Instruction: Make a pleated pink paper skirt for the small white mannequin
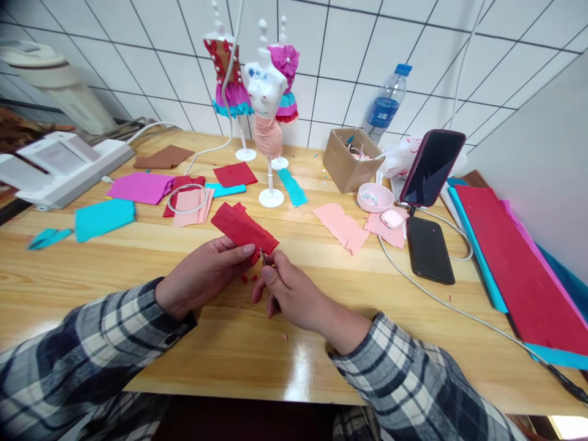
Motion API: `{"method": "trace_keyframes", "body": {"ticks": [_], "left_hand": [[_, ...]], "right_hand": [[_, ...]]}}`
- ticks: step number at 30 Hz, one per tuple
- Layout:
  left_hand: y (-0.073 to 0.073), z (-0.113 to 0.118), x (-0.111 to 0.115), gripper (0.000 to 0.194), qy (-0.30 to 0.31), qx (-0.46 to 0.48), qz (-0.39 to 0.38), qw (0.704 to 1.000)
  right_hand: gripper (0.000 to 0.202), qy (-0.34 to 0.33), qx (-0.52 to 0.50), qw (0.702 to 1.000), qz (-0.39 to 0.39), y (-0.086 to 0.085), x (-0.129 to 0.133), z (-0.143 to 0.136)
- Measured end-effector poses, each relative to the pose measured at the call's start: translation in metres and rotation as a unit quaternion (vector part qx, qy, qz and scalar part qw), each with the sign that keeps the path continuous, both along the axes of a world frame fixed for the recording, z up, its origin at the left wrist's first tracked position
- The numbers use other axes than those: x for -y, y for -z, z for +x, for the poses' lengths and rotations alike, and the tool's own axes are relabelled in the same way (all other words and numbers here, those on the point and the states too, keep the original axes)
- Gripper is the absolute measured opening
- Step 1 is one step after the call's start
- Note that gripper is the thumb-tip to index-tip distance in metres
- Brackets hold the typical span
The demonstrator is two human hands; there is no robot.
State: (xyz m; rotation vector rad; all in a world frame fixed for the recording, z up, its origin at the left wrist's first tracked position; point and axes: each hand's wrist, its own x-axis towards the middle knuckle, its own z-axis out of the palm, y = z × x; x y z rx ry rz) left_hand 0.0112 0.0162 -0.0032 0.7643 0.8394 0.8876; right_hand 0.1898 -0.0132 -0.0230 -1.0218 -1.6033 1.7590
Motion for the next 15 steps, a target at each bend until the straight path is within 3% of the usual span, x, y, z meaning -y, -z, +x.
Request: {"method": "trace_keyframes", "body": {"ticks": [11, 15], "left_hand": [[0.0023, -0.0004, 0.0003, 0.015, 0.006, -0.004, 0.003, 1.000], [0.0029, -0.0026, -0.0036, 0.013, -0.021, -0.009, 0.011, 1.000]], "right_hand": [[0.028, 0.005, 0.012, 1.000, 0.000, 0.0025, -0.0015, 0.0000], [0.027, -0.024, 0.034, 0.999, -0.012, -0.0024, -0.0016, 0.0050]]}}
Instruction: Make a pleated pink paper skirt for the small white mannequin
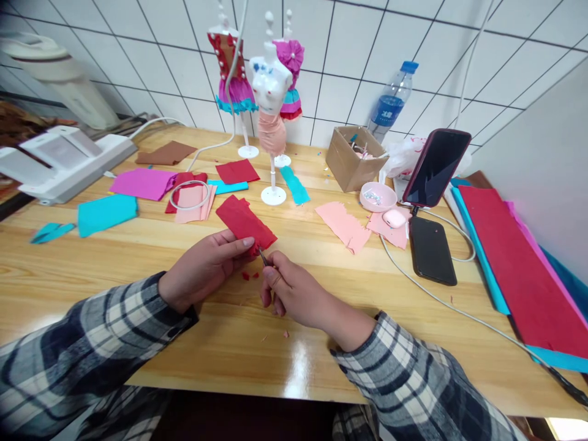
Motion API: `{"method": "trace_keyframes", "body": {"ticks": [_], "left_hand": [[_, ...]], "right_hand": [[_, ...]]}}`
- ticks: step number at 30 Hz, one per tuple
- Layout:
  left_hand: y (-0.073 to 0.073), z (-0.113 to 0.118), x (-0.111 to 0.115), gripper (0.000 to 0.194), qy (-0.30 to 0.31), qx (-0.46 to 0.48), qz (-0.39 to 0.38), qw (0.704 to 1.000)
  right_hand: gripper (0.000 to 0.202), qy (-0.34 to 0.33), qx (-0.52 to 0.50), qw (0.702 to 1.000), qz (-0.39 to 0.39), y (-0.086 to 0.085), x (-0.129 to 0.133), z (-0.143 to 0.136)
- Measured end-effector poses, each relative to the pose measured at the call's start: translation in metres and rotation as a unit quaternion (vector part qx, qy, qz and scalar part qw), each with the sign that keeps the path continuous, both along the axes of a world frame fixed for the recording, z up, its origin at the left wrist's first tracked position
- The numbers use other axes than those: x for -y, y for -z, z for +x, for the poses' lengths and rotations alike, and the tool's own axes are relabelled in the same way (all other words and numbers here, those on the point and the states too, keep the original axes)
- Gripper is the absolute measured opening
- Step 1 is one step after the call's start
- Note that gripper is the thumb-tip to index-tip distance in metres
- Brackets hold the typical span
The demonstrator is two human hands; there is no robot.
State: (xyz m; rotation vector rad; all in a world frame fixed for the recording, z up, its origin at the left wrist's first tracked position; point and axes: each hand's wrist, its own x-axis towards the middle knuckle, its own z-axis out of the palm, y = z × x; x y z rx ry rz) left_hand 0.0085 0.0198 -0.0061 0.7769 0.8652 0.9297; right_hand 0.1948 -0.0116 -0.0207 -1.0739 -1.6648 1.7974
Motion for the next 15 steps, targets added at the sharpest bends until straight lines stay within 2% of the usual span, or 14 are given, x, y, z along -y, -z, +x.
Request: {"method": "trace_keyframes", "body": {"ticks": [4, 7, 12, 15], "left_hand": [[-0.002, -0.006, -0.007, 0.014, -0.012, -0.004, 0.021, 1.000], [-0.004, -0.011, -0.009, 0.017, 0.022, -0.028, 0.021, 0.999], [-0.001, -0.015, -0.011, 0.022, 0.091, -0.083, 0.073, 0.990], [0.002, -0.016, -0.013, 0.025, 0.103, -0.106, 0.089, 0.985]], "right_hand": [[0.032, -0.022, 0.010, 1.000, -0.016, -0.005, -0.001, 0.007], [0.036, -0.019, 0.007, 1.000, -0.013, -0.007, -0.002, 0.010], [0.038, -0.014, 0.002, 0.999, -0.033, -0.008, -0.002, 0.009], [0.038, -0.007, 0.006, 0.999, -0.043, -0.010, 0.000, 0.008]]}}
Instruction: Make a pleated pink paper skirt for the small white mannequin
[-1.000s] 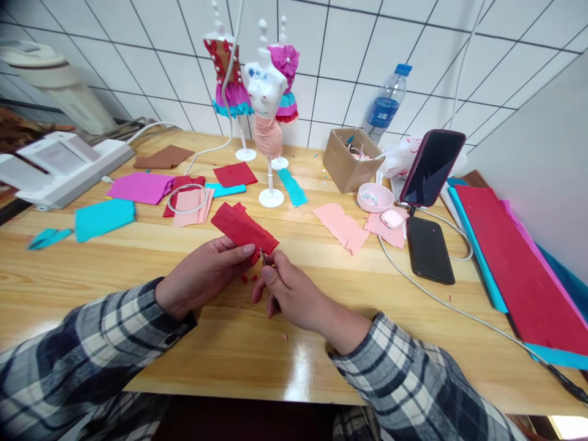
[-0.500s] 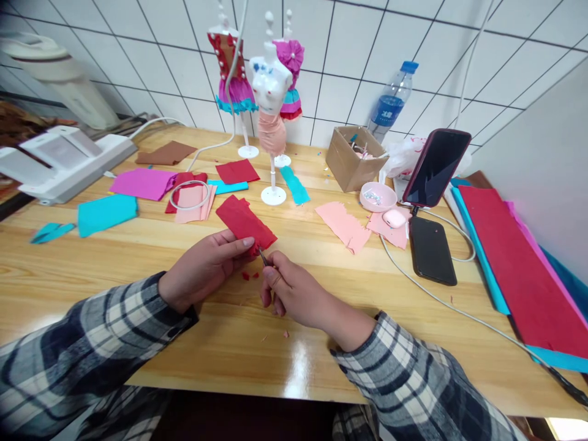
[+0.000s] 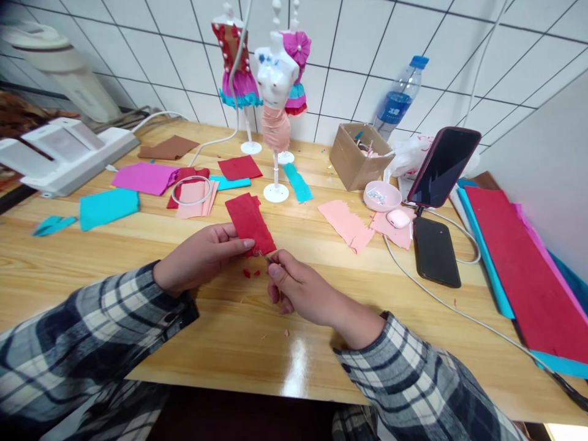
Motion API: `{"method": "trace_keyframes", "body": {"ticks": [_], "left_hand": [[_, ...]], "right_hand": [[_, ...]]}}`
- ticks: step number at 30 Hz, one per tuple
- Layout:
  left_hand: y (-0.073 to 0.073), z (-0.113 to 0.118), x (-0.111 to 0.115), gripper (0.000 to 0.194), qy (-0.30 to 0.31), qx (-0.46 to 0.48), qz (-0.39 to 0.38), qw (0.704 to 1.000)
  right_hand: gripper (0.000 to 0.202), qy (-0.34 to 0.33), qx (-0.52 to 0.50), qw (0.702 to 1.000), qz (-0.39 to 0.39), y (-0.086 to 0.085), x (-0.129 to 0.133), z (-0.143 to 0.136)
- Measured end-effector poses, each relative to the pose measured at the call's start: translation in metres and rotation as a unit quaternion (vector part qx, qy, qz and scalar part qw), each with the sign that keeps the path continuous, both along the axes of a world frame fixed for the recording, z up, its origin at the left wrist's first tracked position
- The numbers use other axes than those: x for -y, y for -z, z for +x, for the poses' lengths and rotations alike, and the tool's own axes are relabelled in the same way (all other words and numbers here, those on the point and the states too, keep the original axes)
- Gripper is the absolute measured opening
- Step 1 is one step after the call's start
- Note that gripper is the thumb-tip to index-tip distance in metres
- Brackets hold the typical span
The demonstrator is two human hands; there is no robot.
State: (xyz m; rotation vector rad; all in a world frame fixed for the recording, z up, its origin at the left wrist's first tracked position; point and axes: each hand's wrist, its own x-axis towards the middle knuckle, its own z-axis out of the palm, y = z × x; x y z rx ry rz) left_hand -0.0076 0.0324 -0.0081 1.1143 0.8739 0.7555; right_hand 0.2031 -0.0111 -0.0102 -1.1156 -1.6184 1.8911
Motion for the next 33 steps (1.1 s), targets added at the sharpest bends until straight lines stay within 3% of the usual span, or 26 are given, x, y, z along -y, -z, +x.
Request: {"method": "trace_keyframes", "body": {"ticks": [12, 33], "left_hand": [[-0.0007, -0.0008, -0.0001, 0.026, 0.053, -0.013, 0.002, 0.999], [-0.0006, -0.0023, -0.0004, 0.028, 0.045, -0.035, 0.014, 0.998]], "right_hand": [[0.042, 0.004, 0.014, 1.000, -0.015, 0.0005, 0.0002, 0.0009], [0.040, -0.023, -0.008, 0.999, -0.029, -0.0008, -0.0028, 0.0037]]}}
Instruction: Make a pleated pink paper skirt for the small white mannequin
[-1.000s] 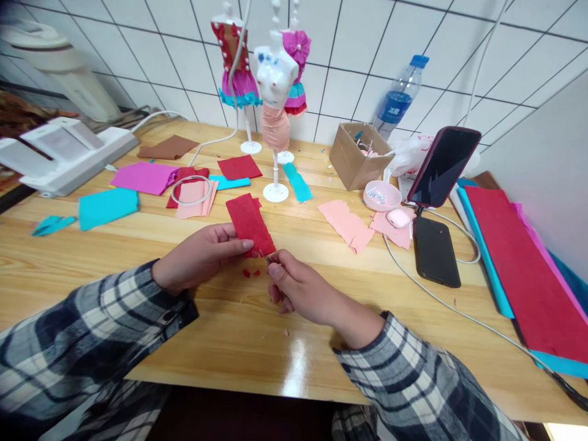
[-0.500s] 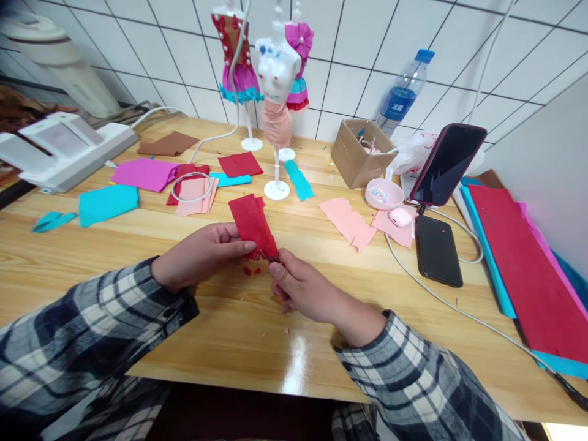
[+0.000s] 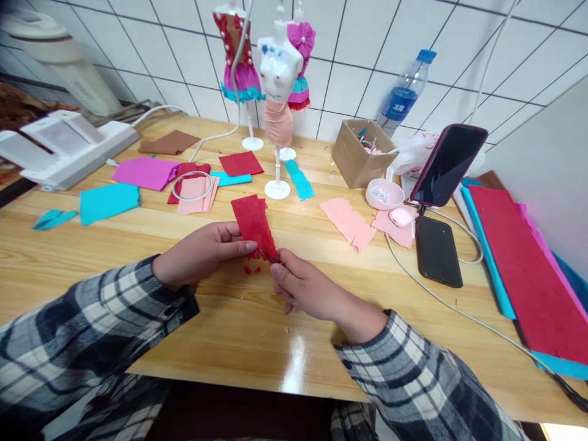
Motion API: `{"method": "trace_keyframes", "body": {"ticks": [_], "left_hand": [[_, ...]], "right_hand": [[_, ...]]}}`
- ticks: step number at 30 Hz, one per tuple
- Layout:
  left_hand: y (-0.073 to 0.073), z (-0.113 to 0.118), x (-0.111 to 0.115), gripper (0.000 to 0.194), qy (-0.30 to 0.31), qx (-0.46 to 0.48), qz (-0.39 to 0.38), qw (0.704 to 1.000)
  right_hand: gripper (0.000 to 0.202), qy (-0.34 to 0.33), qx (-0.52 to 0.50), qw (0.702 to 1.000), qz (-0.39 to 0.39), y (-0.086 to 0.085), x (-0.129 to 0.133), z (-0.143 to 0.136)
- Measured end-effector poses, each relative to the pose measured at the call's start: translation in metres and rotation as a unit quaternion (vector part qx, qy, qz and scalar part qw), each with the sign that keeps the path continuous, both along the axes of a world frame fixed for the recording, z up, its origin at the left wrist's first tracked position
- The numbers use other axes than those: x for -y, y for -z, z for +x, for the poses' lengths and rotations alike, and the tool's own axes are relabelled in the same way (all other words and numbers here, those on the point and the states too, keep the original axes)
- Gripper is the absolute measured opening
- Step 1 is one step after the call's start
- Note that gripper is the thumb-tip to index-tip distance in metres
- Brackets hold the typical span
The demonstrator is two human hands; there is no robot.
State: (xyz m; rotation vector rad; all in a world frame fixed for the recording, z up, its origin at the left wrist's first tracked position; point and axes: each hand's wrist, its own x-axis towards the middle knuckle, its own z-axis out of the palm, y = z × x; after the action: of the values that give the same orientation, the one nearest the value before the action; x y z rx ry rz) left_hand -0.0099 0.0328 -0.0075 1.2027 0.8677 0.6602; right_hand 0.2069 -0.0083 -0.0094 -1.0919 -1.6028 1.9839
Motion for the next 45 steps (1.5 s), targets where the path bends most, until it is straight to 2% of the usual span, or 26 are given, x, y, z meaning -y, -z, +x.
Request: {"method": "trace_keyframes", "body": {"ticks": [12, 24, 32, 45], "left_hand": [[-0.0011, 0.0015, 0.0003, 0.026, -0.018, 0.014, 0.003, 1.000], [-0.0004, 0.0020, 0.0003, 0.020, -0.025, 0.011, -0.004, 1.000], [-0.0015, 0.0015, 0.0001, 0.022, -0.015, 0.003, -0.002, 1.000], [-0.0015, 0.0030, 0.0007, 0.023, -0.038, -0.006, 0.012, 0.999]], "right_hand": [[0.039, 0.013, -0.045, 0.998, -0.053, -0.0009, -0.0006, 0.0012], [0.034, 0.019, -0.036, 0.997, -0.062, -0.0001, -0.0006, 0.0007], [0.040, 0.024, -0.016, 0.997, -0.074, 0.0024, -0.0021, 0.0022], [0.038, 0.023, -0.057, 0.994, -0.094, 0.0010, -0.0017, 0.0035]]}}
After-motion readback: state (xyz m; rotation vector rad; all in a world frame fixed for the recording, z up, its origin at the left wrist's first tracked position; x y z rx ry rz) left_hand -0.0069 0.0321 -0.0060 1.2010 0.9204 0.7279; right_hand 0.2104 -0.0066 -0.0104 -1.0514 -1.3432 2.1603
